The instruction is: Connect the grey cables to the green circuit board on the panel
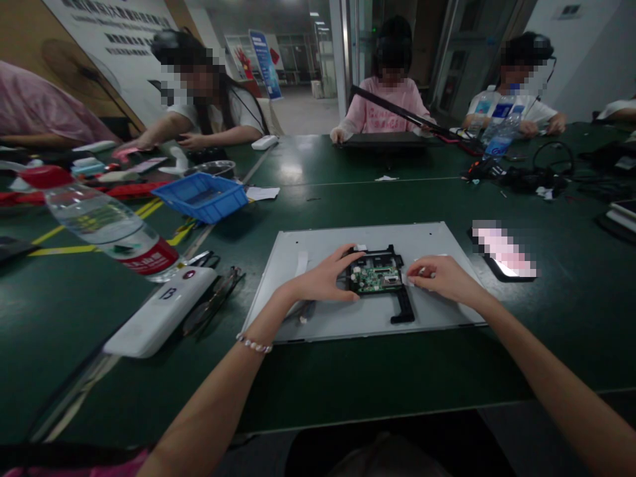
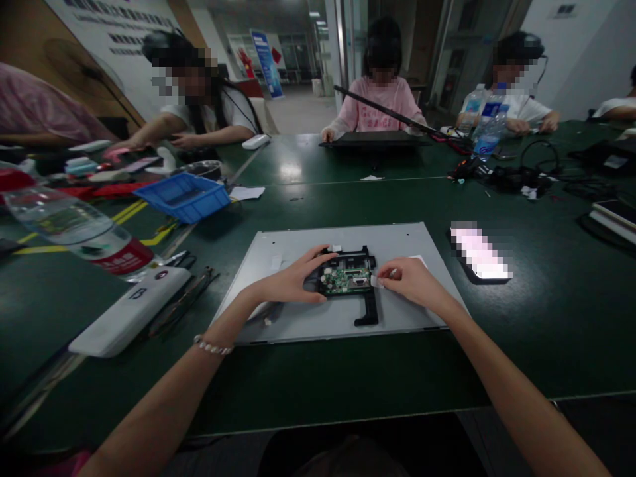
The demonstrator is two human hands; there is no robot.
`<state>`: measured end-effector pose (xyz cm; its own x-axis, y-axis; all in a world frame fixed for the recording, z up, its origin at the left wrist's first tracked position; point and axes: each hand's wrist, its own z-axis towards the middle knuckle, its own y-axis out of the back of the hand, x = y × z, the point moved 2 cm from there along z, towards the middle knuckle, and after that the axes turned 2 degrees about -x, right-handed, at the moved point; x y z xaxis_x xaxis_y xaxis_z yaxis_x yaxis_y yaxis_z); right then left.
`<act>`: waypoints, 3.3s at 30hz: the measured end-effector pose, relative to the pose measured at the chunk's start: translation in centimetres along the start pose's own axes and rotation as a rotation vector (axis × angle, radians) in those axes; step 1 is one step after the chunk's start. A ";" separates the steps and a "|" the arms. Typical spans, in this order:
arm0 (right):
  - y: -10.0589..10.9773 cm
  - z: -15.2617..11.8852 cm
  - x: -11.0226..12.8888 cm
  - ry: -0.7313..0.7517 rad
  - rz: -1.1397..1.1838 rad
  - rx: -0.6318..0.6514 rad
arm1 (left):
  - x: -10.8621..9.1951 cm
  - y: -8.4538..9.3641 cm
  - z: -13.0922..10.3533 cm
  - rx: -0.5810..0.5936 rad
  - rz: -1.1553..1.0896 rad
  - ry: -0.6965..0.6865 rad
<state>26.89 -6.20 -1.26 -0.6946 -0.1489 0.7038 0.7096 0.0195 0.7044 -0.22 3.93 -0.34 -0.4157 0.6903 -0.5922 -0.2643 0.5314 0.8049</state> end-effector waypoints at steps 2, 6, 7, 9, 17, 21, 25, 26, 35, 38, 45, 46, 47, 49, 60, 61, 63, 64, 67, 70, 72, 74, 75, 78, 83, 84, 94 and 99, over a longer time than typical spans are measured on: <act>0.0 0.0 -0.1 0.013 -0.010 -0.010 | 0.0 0.0 0.0 0.001 0.005 0.001; 0.0 0.0 0.0 0.024 -0.020 -0.004 | -0.1 0.0 0.0 -0.006 0.006 -0.015; 0.0 0.0 0.1 0.023 -0.021 0.001 | -0.2 0.0 0.0 -0.004 0.006 -0.016; 0.1 -0.1 0.1 0.022 -0.018 0.009 | -0.2 0.1 0.0 0.000 0.009 -0.008; 0.1 -0.1 -0.1 0.050 0.013 -0.053 | -0.6 0.2 -0.1 0.008 -0.003 0.008; 0.2 -0.1 0.1 0.053 0.027 -0.066 | -0.8 0.1 -0.2 0.006 -0.018 0.011; 0.3 -0.1 0.3 0.037 0.011 -0.089 | -1.4 0.2 -0.2 -0.019 -0.011 -0.009; 0.4 -0.1 0.3 0.040 0.004 -0.096 | -1.7 0.4 -0.3 -0.035 -0.005 -0.023; 0.5 -0.1 0.5 0.082 -0.001 -0.150 | 1.6 4.8 -1.2 -0.486 0.267 0.085; 0.4 -0.1 0.4 0.096 0.002 -0.151 | 4.7 5.3 -1.9 -0.481 0.281 0.199; 0.3 -0.1 0.1 0.117 -0.025 -0.146 | 6.3 6.1 -3.1 -0.350 0.104 0.335; 0.3 -0.1 0.2 0.121 -0.029 -0.141 | 6.1 6.2 -3.2 -0.336 0.089 0.342; 0.3 -0.1 0.2 0.125 -0.032 -0.134 | 6.0 6.3 -3.3 -0.322 0.076 0.348; 0.3 -0.1 0.4 0.129 -0.040 -0.108 | 5.6 6.5 -3.5 -0.311 0.038 0.345; 0.2 -0.2 0.7 0.139 -0.031 -0.092 | 3.3 6.5 -3.0 -0.493 -0.333 0.194; 0.2 -0.2 0.7 0.137 -0.030 -0.101 | 3.1 6.1 -2.6 -0.482 -0.321 0.178; 0.3 -0.2 0.7 0.139 -0.030 -0.131 | 2.8 5.2 -1.9 -0.450 -0.272 0.166; 0.3 -0.2 0.6 0.143 -0.032 -0.145 | 2.8 4.7 -1.5 -0.430 -0.238 0.172; 0.4 -0.2 0.6 0.149 -0.047 -0.154 | 2.6 3.8 -1.0 -0.363 -0.139 0.196; 0.4 -0.2 0.6 0.157 -0.070 -0.133 | 2.4 3.6 -1.0 -0.298 -0.076 0.197; 0.4 -0.3 0.7 0.165 -0.082 -0.127 | 2.3 3.8 -1.1 -0.250 -0.065 0.177; 0.3 -0.3 0.7 0.174 -0.091 -0.129 | 2.1 3.9 -1.3 -0.189 -0.071 0.145; 0.3 -0.3 0.7 0.177 -0.093 -0.130 | 2.0 4.0 -1.3 -0.157 -0.076 0.130; 0.3 -0.3 0.6 0.181 -0.095 -0.127 | 1.7 4.0 -1.4 -0.080 -0.087 0.105; 0.3 -0.3 0.7 0.189 -0.107 -0.127 | 1.6 3.9 -1.5 -0.044 -0.116 0.109; 0.3 -0.3 0.7 0.192 -0.109 -0.129 | 1.7 4.0 -1.5 -0.053 -0.117 0.116; 0.4 -0.4 0.8 0.274 -0.150 -0.248 | 3.3 5.0 -3.1 0.043 -0.164 0.264; -0.2 -0.6 3.2 0.426 -0.195 -0.190 | 3.7 4.8 -2.9 0.034 -0.181 0.195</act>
<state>24.61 -7.23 0.75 -0.7344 -0.5225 0.4331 0.6081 -0.2234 0.7617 -5.53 7.63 1.47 -0.5249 0.4770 -0.7049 -0.3211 0.6560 0.6830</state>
